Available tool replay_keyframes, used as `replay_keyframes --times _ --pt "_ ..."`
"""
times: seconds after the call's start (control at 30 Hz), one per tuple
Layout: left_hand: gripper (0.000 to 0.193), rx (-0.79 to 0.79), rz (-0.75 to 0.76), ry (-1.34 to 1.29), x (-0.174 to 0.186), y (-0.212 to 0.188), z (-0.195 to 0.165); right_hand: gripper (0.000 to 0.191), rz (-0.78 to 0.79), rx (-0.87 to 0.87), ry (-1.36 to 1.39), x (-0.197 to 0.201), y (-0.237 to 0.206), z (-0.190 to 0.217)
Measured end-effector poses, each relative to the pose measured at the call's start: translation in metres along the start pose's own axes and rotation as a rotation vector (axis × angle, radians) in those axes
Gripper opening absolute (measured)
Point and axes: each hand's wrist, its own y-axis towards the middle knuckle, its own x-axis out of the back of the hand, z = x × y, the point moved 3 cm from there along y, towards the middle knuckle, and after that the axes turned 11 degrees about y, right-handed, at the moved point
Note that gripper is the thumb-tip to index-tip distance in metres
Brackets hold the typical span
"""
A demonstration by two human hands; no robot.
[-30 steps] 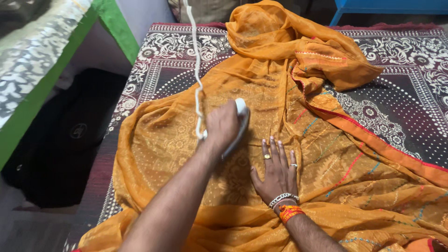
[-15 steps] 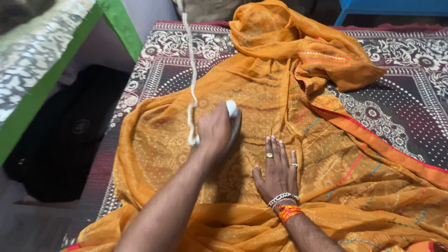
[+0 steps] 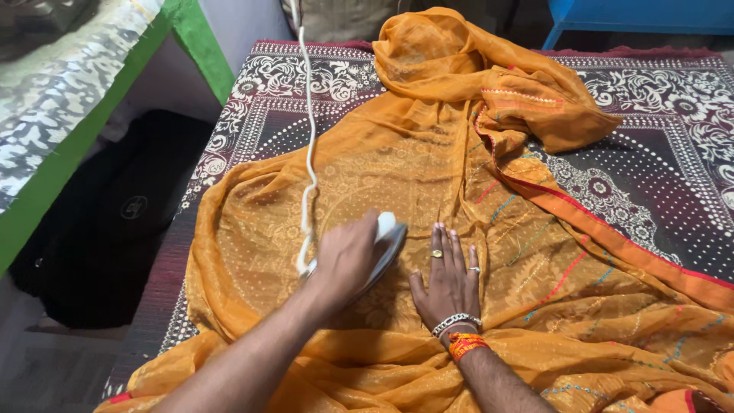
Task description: The person irons a large orange patterned cloth laid on a patterned surface. They repeatedly smooth the fabric with their hands and move the iron across different sections to remove wrinkles.
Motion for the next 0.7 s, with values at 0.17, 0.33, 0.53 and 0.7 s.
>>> replay_keyframes --times 0.17,0.33,0.53,0.7 --pt "0.032 0.066 0.093 0.033 0.002 -0.004 -0.002 0.090 0.009 -0.020 -0.030 -0.004 -0.001 -0.004" --pt "0.026 -0.026 -0.254 0.021 -0.033 0.060 0.009 0.091 0.005 0.002 -0.028 -0.005 0.001 -0.004" --pt "0.021 0.359 -0.042 0.162 -0.070 0.127 0.065 0.091 0.015 -0.014 -0.021 -0.005 0.002 -0.005" --pt "0.025 0.368 0.026 0.212 -0.025 0.061 0.077 0.091 0.001 -0.005 0.001 -0.004 0.000 -0.003"
